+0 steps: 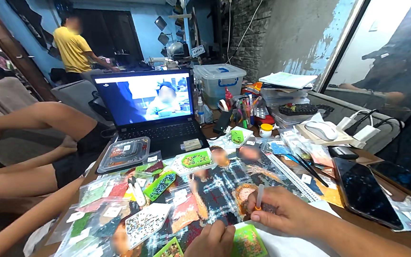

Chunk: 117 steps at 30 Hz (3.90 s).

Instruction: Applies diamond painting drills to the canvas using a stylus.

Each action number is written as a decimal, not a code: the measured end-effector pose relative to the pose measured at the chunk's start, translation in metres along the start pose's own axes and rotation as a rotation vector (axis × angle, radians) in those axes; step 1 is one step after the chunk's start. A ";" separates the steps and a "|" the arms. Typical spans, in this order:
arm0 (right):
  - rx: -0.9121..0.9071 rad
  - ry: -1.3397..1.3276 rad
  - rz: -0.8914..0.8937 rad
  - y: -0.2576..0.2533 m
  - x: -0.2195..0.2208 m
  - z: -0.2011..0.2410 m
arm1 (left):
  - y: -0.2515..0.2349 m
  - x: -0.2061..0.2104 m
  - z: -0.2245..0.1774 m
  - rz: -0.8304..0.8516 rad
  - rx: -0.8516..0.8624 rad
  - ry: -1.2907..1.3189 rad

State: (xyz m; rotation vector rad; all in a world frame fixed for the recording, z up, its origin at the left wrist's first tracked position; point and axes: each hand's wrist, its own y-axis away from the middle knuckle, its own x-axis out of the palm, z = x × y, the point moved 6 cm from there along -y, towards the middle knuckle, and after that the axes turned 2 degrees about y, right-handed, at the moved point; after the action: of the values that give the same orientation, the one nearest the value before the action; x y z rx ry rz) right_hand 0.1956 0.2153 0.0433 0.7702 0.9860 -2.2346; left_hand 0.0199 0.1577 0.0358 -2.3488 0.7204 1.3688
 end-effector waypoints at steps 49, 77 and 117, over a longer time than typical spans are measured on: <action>-0.007 -0.198 -0.024 -0.002 0.005 0.005 | -0.001 -0.002 0.005 -0.049 0.044 0.010; -0.076 -0.192 -0.066 -0.002 0.003 0.005 | 0.000 0.001 0.005 -0.128 0.087 0.012; -0.043 -0.145 -0.065 -0.001 0.003 0.004 | 0.000 0.000 0.003 -0.117 0.070 -0.001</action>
State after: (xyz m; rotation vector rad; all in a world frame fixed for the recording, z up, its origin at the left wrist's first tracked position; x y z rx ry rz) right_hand 0.1915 0.2120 0.0442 0.5559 0.9980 -2.2804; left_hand 0.0177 0.1597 0.0340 -2.2973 0.6102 1.2751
